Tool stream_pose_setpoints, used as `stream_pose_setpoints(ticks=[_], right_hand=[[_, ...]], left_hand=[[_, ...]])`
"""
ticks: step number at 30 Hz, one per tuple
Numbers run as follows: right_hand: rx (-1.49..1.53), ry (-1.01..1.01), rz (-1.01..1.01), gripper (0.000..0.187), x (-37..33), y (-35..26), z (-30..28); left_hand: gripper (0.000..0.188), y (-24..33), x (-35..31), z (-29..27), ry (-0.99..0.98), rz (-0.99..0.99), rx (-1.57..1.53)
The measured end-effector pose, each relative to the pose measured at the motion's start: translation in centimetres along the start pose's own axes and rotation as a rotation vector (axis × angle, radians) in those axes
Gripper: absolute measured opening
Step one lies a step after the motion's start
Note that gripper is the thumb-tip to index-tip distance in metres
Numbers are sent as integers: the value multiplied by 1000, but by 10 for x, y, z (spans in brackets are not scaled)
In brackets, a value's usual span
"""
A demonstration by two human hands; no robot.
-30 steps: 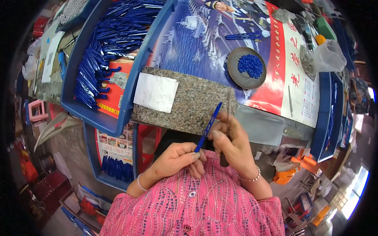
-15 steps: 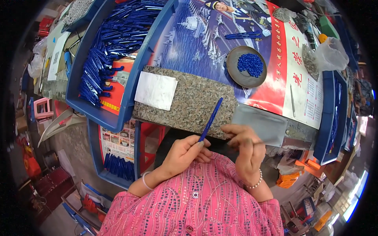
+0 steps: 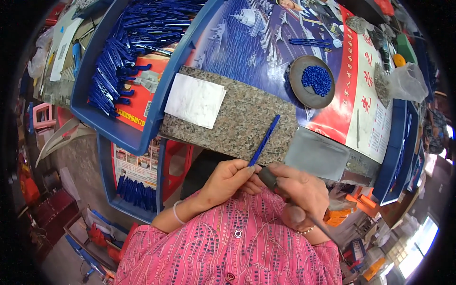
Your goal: Manually assembling small plastic components onto pens at a factory workstation.
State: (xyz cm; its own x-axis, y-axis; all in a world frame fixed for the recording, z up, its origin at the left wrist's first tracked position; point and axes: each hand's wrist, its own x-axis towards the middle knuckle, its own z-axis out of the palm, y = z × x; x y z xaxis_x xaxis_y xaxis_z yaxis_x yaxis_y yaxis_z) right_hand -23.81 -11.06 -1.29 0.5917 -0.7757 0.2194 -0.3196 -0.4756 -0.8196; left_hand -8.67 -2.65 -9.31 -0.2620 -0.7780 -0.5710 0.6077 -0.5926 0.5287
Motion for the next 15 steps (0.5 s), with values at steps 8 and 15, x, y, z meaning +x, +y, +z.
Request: stream_pose_setpoints(ticks=[8, 15], right_hand=[[-91, -192, -124, 28, 12, 15, 19], [-200, -334, -78, 23, 26, 0, 9]], left_hand=[[23, 1, 2, 0, -66, 8, -40], [22, 13, -3, 3, -3, -47, -77]])
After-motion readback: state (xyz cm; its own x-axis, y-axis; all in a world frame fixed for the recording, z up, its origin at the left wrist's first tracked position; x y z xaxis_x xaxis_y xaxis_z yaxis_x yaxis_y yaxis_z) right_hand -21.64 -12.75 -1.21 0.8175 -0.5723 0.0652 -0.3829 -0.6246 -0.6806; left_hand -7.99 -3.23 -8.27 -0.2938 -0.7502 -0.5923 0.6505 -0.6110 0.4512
